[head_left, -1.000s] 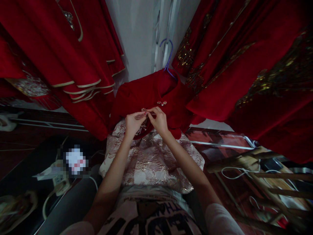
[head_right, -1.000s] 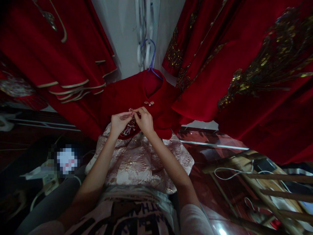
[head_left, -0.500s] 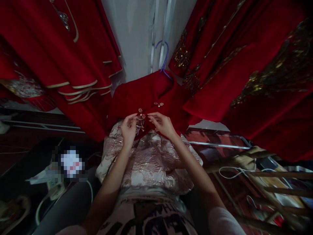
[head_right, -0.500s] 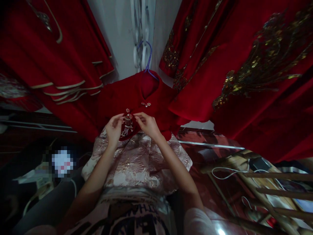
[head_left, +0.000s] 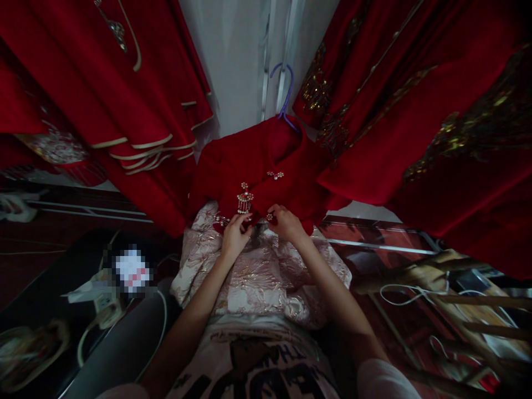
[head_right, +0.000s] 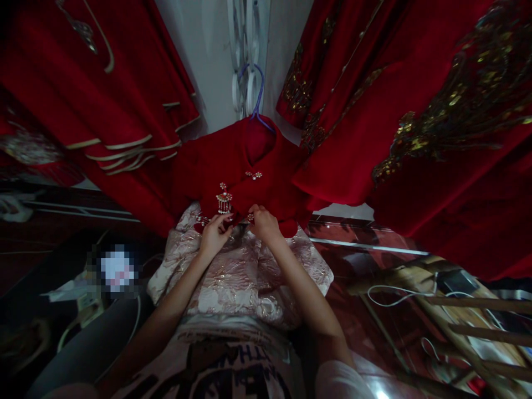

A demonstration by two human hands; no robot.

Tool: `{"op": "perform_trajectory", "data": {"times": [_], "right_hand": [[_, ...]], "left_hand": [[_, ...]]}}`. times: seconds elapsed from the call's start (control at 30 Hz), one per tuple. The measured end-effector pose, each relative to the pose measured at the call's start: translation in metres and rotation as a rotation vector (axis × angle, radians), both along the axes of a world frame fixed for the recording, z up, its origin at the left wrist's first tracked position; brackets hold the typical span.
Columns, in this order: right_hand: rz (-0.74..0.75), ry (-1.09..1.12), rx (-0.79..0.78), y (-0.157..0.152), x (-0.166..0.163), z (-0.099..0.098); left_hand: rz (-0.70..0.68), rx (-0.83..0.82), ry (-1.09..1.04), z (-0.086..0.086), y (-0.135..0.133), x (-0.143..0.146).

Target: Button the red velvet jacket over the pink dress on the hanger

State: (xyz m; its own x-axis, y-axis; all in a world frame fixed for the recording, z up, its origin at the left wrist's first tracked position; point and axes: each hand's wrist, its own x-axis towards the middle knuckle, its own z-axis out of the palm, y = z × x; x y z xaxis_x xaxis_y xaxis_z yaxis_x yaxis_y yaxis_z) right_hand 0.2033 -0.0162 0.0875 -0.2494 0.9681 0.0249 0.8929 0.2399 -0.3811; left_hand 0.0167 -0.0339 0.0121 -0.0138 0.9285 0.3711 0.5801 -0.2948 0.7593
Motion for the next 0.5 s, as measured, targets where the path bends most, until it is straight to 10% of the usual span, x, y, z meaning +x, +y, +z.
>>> {"op": "perform_trajectory", "data": {"times": [0.3,0.5], "right_hand": [[-0.037,-0.103,0.138,-0.002,-0.016,-0.018],[0.023,-0.035,-0.035,-0.008,-0.007,0.004]], "left_hand": [[-0.062,0.113,0.131,0.008,0.016,-0.008],[-0.028,0.071,-0.008,0.005,0.018,-0.004]]}}
